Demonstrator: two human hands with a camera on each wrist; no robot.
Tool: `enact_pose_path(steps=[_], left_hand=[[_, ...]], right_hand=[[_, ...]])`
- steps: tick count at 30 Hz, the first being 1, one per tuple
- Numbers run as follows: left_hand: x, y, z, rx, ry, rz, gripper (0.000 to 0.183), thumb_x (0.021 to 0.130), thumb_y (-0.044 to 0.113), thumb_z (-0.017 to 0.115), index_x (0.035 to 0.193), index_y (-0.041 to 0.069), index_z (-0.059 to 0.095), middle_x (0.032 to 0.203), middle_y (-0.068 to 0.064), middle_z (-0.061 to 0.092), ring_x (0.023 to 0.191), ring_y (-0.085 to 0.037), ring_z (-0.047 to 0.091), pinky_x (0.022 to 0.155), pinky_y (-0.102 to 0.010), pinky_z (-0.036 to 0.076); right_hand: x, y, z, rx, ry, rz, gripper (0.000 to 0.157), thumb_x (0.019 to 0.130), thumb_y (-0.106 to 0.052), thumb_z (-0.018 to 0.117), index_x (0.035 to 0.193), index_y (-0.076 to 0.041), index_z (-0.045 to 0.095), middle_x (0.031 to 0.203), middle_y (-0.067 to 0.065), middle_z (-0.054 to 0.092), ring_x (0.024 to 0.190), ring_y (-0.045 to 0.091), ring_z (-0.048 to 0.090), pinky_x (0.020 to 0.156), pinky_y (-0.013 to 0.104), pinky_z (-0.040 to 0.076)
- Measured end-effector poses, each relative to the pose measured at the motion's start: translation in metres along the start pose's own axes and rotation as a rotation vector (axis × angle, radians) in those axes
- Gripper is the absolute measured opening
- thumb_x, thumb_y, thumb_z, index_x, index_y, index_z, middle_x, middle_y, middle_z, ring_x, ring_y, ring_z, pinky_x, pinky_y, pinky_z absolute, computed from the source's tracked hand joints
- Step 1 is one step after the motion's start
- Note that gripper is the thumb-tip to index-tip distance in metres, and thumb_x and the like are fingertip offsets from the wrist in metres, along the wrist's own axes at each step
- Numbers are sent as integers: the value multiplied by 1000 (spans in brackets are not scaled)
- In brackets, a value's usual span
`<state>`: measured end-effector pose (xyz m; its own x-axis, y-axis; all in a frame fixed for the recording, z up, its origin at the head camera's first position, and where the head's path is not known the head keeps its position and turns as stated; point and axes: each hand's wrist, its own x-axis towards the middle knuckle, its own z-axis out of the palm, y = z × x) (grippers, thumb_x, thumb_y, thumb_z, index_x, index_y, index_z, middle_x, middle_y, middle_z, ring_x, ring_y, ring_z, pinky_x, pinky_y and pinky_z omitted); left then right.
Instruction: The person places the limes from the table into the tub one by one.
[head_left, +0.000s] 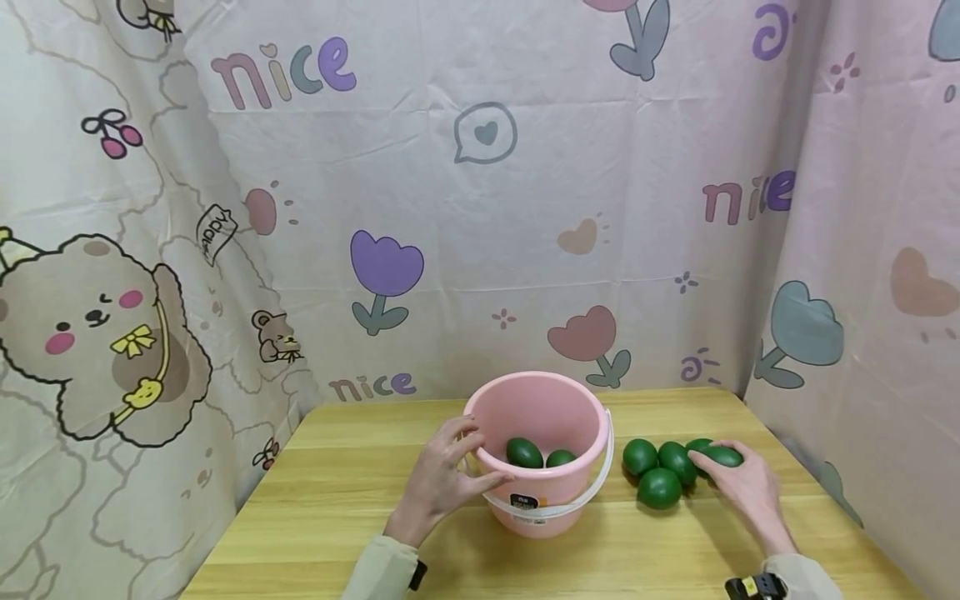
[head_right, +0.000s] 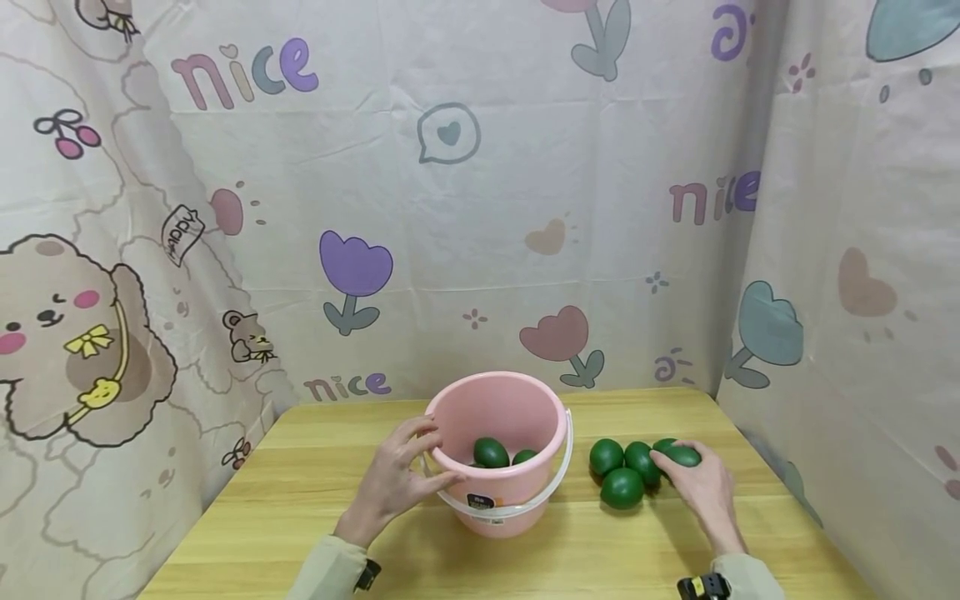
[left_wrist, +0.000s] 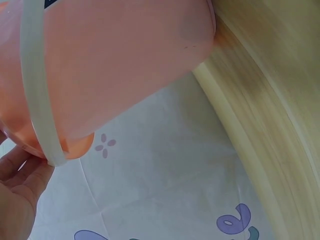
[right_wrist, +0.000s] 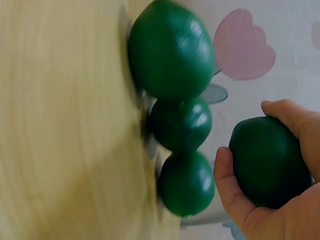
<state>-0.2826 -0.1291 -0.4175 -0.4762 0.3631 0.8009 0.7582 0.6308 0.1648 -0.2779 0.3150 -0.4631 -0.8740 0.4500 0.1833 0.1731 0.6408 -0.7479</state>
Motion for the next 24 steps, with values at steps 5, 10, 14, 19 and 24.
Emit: enact_pose_path(steps=[5,10,14,19,24], left_hand=[[-1,-1,0,-2,5,6,52,69,59,82,98,16,73,118,-4,64,113,-23,61,88,-35,60],[-1,-1,0,-1,-1,-2,51,69,57,82,98,16,73,119,-6,65,115,-24,61,91,-36,59],[-3,-1,1,0,3,-4,52,69,57,82,99,16,73,121,-6,64,118,-26,60,92,-37,59],[-2,-1,2,7,5,-2,52,69,60,80,97,16,72,122,-7,64,118,-26,60,91,-38,59],[-1,-1,3,6,11,0,52,70,60,80,97,16,72,122,-5,64,118,-27,60,91,-39,59]], right_hand=[[-8,-17,3,130,-78,-36,66,80,-52,76,124,-7,60,120,25,60,84,21,61,61,26,53],[-16,-38,8,209,-190,-79,70,81,-52,75,132,-10,55,130,22,53,97,25,60,69,25,54],[-21,-54,12,228,-244,-105,68,83,-49,75,135,-13,52,133,23,51,108,33,56,74,25,50],[-23,-72,16,277,-227,-131,65,83,-47,76,135,-16,51,130,20,53,108,32,56,76,27,48],[-26,-88,19,339,-226,-192,60,84,-43,77,132,-15,53,129,16,55,103,27,57,78,28,49]])
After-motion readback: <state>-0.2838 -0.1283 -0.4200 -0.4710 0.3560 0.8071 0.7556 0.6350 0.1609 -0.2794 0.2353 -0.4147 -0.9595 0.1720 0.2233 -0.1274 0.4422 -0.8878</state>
